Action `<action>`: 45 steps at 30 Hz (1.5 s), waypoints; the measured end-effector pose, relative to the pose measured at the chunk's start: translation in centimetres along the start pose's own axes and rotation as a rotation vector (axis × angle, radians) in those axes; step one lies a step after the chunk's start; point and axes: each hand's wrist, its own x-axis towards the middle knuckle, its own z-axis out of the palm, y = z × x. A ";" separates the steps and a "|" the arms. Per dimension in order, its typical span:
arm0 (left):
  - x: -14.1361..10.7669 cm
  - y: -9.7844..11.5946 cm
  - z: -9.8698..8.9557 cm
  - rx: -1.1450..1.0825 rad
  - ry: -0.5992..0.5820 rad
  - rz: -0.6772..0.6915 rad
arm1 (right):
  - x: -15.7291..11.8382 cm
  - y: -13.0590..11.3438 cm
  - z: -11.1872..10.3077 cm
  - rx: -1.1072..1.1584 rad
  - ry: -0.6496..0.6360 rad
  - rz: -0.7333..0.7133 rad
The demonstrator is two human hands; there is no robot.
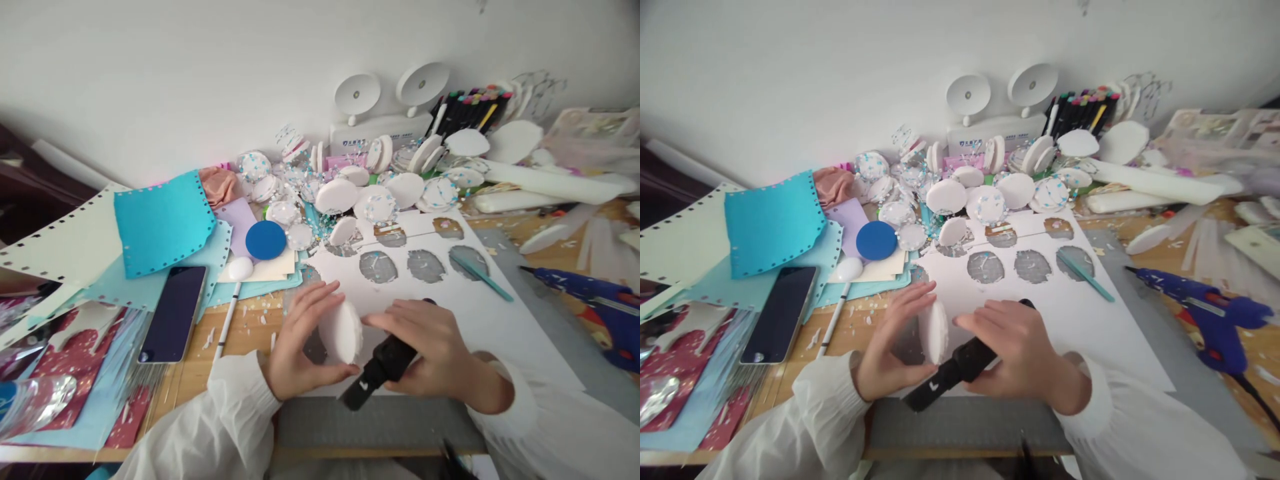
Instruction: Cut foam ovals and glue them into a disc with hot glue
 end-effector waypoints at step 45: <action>-0.7 -0.6 0.2 -0.773 -0.136 -0.311 | -0.2 -0.3 0.9 0.008 -0.047 0.160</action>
